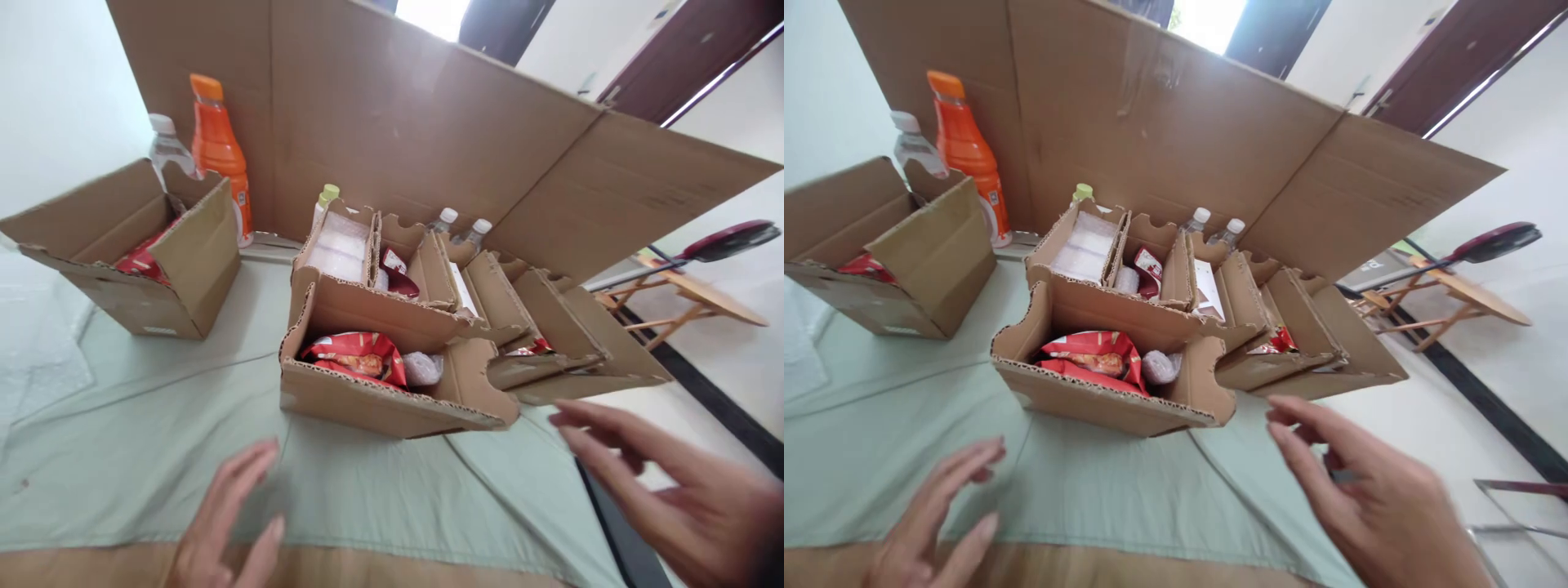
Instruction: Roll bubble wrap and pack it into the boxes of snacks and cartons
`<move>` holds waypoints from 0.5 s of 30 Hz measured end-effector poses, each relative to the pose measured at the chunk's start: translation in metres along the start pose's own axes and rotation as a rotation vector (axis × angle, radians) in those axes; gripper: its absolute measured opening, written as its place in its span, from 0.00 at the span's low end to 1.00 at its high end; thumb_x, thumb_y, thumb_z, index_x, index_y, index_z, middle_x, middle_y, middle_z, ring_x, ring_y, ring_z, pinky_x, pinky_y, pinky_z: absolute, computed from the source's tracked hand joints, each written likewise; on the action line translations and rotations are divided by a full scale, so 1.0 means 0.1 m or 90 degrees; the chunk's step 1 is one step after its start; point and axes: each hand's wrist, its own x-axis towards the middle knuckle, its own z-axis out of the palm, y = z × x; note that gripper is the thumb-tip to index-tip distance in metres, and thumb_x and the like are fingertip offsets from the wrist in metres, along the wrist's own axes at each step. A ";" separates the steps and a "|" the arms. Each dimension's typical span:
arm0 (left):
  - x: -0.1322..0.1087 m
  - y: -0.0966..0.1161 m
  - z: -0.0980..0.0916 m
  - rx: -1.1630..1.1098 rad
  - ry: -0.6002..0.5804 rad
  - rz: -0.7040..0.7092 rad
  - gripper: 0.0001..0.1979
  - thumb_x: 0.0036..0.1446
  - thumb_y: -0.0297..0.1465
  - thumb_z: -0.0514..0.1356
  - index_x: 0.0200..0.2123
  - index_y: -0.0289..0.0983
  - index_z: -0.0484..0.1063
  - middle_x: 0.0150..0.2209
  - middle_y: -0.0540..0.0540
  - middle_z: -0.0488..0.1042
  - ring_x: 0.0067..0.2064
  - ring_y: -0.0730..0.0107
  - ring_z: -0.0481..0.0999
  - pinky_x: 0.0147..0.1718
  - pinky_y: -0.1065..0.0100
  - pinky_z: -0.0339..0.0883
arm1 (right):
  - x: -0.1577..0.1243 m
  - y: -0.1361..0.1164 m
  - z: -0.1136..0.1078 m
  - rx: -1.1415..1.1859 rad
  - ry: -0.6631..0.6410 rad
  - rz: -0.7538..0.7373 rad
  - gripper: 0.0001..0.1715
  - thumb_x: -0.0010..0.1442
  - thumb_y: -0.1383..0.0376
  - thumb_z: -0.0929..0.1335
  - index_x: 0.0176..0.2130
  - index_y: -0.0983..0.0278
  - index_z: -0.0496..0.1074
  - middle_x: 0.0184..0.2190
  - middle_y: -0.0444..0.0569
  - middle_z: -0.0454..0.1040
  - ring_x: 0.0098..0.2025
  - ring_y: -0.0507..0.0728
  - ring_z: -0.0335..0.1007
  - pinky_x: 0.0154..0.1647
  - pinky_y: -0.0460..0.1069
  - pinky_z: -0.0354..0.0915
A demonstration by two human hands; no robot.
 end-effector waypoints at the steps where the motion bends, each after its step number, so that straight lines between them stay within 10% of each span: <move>1: 0.12 0.05 -0.02 -0.011 0.009 -0.006 0.30 0.64 0.34 0.63 0.68 0.52 0.63 0.66 0.42 0.69 0.57 0.50 0.78 0.54 0.53 0.75 | -0.11 0.02 0.11 0.026 -0.041 0.006 0.29 0.59 0.37 0.69 0.44 0.54 0.81 0.30 0.50 0.82 0.21 0.57 0.71 0.17 0.51 0.64; 5: 0.71 0.34 0.04 -0.100 0.052 -0.047 0.43 0.63 0.38 0.63 0.75 0.48 0.45 0.75 0.39 0.51 0.71 0.45 0.60 0.63 0.45 0.64 | -0.23 -0.12 0.75 0.179 -0.138 0.023 0.28 0.61 0.45 0.70 0.50 0.62 0.76 0.41 0.55 0.83 0.31 0.59 0.77 0.29 0.53 0.73; 9: 0.97 0.58 0.23 -0.207 -0.045 -0.059 0.40 0.58 0.36 0.65 0.71 0.41 0.55 0.67 0.38 0.66 0.70 0.48 0.63 0.69 0.46 0.55 | -0.24 -0.28 1.13 0.263 -0.142 0.041 0.23 0.61 0.47 0.67 0.37 0.64 0.75 0.34 0.55 0.82 0.34 0.63 0.78 0.35 0.56 0.74; 15: -0.07 0.38 0.25 -0.201 -0.040 -0.119 0.39 0.55 0.40 0.68 0.68 0.41 0.63 0.68 0.36 0.65 0.72 0.39 0.58 0.71 0.44 0.52 | -1.24 0.00 0.82 0.157 -0.017 -0.006 0.21 0.63 0.48 0.69 0.46 0.60 0.79 0.43 0.55 0.83 0.48 0.71 0.79 0.49 0.64 0.75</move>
